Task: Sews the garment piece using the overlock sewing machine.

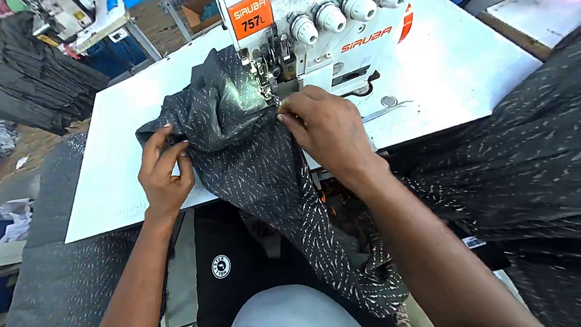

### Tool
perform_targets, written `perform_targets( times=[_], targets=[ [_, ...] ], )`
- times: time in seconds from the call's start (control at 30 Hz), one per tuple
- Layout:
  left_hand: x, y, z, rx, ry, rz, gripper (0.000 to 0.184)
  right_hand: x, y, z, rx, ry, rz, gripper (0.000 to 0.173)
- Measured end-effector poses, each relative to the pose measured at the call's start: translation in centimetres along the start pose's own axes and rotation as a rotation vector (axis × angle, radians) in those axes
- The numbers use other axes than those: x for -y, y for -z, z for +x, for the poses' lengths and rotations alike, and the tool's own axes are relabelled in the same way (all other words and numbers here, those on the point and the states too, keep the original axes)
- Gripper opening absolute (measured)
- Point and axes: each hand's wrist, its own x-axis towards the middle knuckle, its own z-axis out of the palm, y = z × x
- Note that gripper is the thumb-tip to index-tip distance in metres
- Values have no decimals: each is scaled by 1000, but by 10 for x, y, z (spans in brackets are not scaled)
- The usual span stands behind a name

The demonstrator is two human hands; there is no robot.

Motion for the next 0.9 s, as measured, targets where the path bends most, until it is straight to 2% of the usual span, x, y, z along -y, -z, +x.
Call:
perform_targets(
  times=[0.03, 0.1, 0.2, 0.3, 0.4, 0.47, 0.53, 0.63, 0.7, 0.8, 0.9],
  targets=[
    [11, -3, -3, 0, -22, 22, 17, -8, 7, 2, 3, -35, 65, 15],
    [34, -6, -19, 107, -14, 46, 20, -24, 14, -4, -53, -192, 166, 15],
    [39, -6, -24, 242, 61, 33, 25, -27, 10, -33, -176, -350, 43, 19],
    [-5, 0, -2, 93, 103, 23, 22, -7, -2, -69, -200, -329, 34, 24],
    [-65, 3, 33, 3, 67, -81, 22, 6, -17, -77, -187, -321, 216, 21],
    [-101, 2, 52, 91, 126, -231, 27, 2, -20, -66, -115, -398, 416, 18],
    [-131, -4, 52, 225, 261, -375, 32, -6, -21, -53, -22, -463, 668, 16],
    [-157, -26, 35, 394, 355, -364, 54, -8, -17, -42, 51, -520, 982, 15],
    [-158, -45, 28, 349, 288, -243, 45, -4, -12, -42, 53, -531, 1094, 13],
    [-152, -55, 28, 306, 215, -153, 13, -3, -16, -49, 36, -573, 1138, 13],
    [-146, -53, 32, 294, 280, -266, 6, -4, -16, -50, -6, -575, 1133, 16]
  ],
)
